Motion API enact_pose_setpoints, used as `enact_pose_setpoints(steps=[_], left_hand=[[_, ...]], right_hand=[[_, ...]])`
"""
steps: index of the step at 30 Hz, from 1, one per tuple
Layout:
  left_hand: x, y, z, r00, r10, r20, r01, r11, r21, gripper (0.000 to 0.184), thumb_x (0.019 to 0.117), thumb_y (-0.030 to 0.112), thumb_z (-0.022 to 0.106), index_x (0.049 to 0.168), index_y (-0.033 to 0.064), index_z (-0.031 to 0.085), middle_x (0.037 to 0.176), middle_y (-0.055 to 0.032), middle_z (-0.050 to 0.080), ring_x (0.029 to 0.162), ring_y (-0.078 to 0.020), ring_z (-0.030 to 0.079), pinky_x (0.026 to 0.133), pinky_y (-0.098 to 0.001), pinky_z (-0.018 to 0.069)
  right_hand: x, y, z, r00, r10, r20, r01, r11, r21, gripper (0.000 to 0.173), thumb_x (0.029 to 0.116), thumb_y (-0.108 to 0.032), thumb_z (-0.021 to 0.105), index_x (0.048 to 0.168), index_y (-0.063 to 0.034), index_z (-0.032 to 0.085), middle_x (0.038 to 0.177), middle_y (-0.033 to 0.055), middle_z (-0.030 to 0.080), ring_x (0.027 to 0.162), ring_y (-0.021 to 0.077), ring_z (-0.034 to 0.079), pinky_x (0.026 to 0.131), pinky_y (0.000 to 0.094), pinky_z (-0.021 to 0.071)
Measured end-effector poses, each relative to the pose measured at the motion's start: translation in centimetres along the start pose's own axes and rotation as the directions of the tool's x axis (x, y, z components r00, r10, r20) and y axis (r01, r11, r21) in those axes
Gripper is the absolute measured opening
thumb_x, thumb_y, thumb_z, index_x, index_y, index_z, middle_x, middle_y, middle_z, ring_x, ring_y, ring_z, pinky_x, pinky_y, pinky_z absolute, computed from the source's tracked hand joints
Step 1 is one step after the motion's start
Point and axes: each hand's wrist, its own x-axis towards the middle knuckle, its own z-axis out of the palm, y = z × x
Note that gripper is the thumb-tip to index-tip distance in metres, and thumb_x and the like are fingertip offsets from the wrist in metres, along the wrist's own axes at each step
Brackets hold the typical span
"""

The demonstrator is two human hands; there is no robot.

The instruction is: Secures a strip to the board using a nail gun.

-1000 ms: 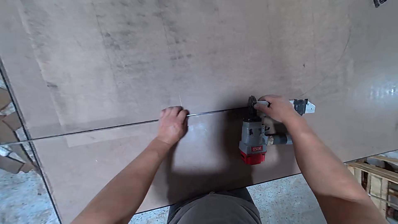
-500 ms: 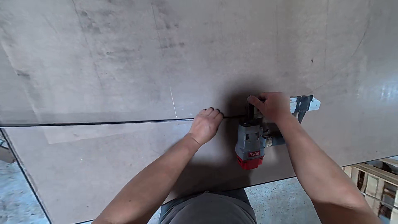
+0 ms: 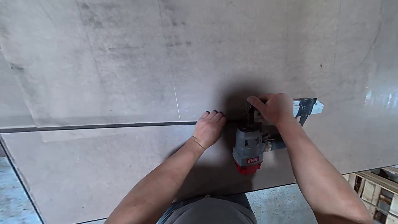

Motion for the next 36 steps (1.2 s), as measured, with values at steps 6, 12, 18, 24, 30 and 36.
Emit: enact_pose_setpoints(steps=[6,12,18,24,30,36], left_hand=[[0.2,0.1,-0.2,1.000,-0.006,-0.005,0.006,1.000,-0.013,0.017,0.0967,0.016,0.061,0.085,0.0034,0.065,0.093,-0.0137,0.071,0.094,-0.0325,0.070,0.077,-0.0465,0.0564],[0.2,0.1,0.0,0.999,-0.015,-0.043,0.014,1.000,-0.016,0.021,0.0962,0.019,0.064,0.082,0.0035,0.063,0.087,-0.0134,0.069,0.089,-0.0320,0.070,0.075,-0.0451,0.0560],[0.4,0.4,-0.4,0.999,-0.046,-0.005,0.046,0.999,-0.029,0.019,0.0952,0.017,0.065,0.082,0.0036,0.064,0.085,-0.0129,0.068,0.086,-0.0313,0.068,0.074,-0.0447,0.0553],[0.3,0.2,-0.3,0.999,-0.037,-0.008,0.037,0.999,-0.025,0.020,0.0968,0.018,0.064,0.081,0.0047,0.063,0.083,-0.0111,0.066,0.084,-0.0298,0.067,0.072,-0.0430,0.0535],[0.2,0.0,-0.3,1.000,-0.011,-0.016,0.011,1.000,-0.016,0.022,0.0965,0.017,0.063,0.078,0.0047,0.061,0.080,-0.0111,0.065,0.081,-0.0299,0.067,0.070,-0.0430,0.0532],[-0.1,-0.5,-0.6,1.000,0.003,-0.004,-0.003,0.999,-0.038,0.022,0.0969,0.018,0.062,0.080,0.0035,0.062,0.084,-0.0128,0.068,0.089,-0.0320,0.069,0.075,-0.0454,0.0553]], right_hand=[[0.9,0.1,0.2,1.000,-0.003,-0.016,0.003,1.000,0.011,0.089,0.0883,-0.090,0.024,0.081,-0.0163,0.072,0.070,0.0083,0.069,0.071,0.0311,0.070,0.062,0.0612,0.0490],[0.8,0.1,0.0,0.999,-0.028,-0.016,0.028,1.000,-0.013,0.086,0.0889,-0.089,0.027,0.083,-0.0187,0.075,0.073,0.0067,0.072,0.074,0.0299,0.071,0.065,0.0616,0.0504],[0.2,-0.2,0.5,0.997,-0.060,-0.040,0.059,0.997,-0.046,0.086,0.0892,-0.089,0.026,0.080,-0.0171,0.073,0.070,0.0085,0.070,0.072,0.0315,0.070,0.062,0.0607,0.0482],[0.9,0.5,1.7,0.999,0.029,-0.046,-0.032,0.998,-0.051,0.086,0.0918,-0.087,0.024,0.073,-0.0156,0.068,0.067,0.0090,0.067,0.071,0.0318,0.068,0.062,0.0602,0.0469],[0.9,1.5,2.0,0.996,0.003,-0.093,-0.005,1.000,-0.015,0.083,0.0950,-0.083,0.025,0.071,-0.0156,0.066,0.066,0.0100,0.065,0.069,0.0329,0.068,0.059,0.0609,0.0448],[0.5,1.0,1.7,0.999,-0.042,-0.014,0.043,0.999,0.026,0.080,0.0980,-0.078,0.029,0.083,-0.0126,0.071,0.074,0.0104,0.069,0.075,0.0323,0.070,0.065,0.0607,0.0517]])
